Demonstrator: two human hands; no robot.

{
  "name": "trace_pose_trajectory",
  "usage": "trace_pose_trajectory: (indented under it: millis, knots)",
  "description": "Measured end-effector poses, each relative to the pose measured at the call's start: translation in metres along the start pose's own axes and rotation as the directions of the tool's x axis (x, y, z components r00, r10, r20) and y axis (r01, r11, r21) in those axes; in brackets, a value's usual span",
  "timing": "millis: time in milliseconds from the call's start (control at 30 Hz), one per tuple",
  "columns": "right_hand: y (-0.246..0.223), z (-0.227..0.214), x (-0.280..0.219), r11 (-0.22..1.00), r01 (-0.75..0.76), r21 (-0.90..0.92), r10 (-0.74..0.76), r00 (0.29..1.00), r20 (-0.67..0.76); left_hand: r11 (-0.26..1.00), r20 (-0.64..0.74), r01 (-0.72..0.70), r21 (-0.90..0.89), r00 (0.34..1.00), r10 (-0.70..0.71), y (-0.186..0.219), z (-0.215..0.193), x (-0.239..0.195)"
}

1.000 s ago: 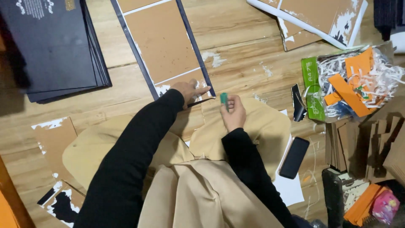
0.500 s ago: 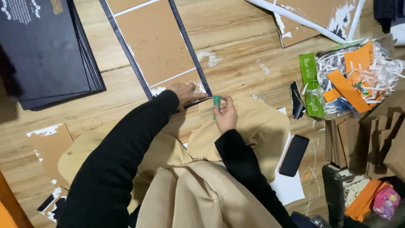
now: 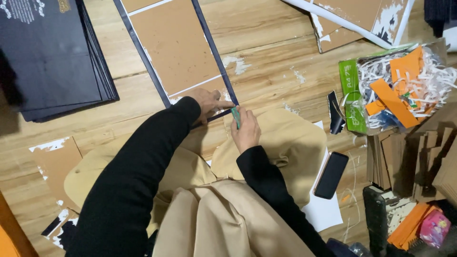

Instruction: Applying adhesive to cover templates and attaching cardboard panels to assemble book or box covers.

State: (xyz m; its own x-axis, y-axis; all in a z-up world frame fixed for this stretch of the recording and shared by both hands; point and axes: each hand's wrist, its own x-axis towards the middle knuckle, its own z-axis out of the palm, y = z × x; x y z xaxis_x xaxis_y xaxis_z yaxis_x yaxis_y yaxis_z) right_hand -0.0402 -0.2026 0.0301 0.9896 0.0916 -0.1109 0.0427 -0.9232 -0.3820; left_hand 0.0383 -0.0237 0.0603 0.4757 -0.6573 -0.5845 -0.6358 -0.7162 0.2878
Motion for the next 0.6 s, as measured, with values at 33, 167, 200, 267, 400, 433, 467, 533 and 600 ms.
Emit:
trace_pose_trajectory:
  millis: [33,167,200,267,400,433,467,533,600]
  knots:
    - [0.002,0.002,0.002,1.0,0.003,0.0,-0.003,1.0,-0.007,1.0,-0.005,0.002,0.005,1.0,-0.002,-0.001,-0.002,0.001]
    - [0.003,0.003,0.002,1.0,-0.014,-0.019,0.014,0.999,-0.033,0.999,0.011,0.033,-0.032,0.999,-0.033,-0.001,0.003,0.005]
    - [0.002,0.002,0.003,1.0,-0.001,-0.023,0.0,0.999,-0.036,0.996,0.011,0.053,-0.074,0.999,-0.052,-0.003,0.003,0.008]
    - [-0.002,0.009,-0.002,0.998,0.058,-0.028,-0.059,0.998,-0.03,0.995,0.018,0.052,-0.084,0.999,-0.051,-0.007,0.013,0.018]
    - [-0.029,0.036,-0.018,0.942,0.332,-0.057,-0.333,0.943,-0.011,0.994,-0.004,0.051,-0.096,0.999,-0.052,-0.013,0.023,0.026]
    - [-0.029,0.032,-0.019,0.941,0.335,-0.056,-0.336,0.942,-0.008,0.994,-0.003,0.054,-0.1,0.999,-0.054,-0.01,0.023,0.024]
    - [-0.029,0.028,-0.02,0.943,0.332,-0.032,-0.332,0.943,-0.001,0.993,-0.012,0.05,-0.111,0.999,-0.052,-0.008,0.023,0.022]
    - [-0.018,0.024,-0.008,0.944,0.331,-0.006,-0.331,0.944,-0.006,0.992,-0.024,0.05,-0.112,0.998,-0.053,-0.013,0.021,0.022]
    - [0.011,0.025,0.0,0.993,0.114,0.018,-0.113,0.993,-0.047,0.984,-0.055,0.075,-0.16,0.995,-0.085,-0.011,0.031,0.025]
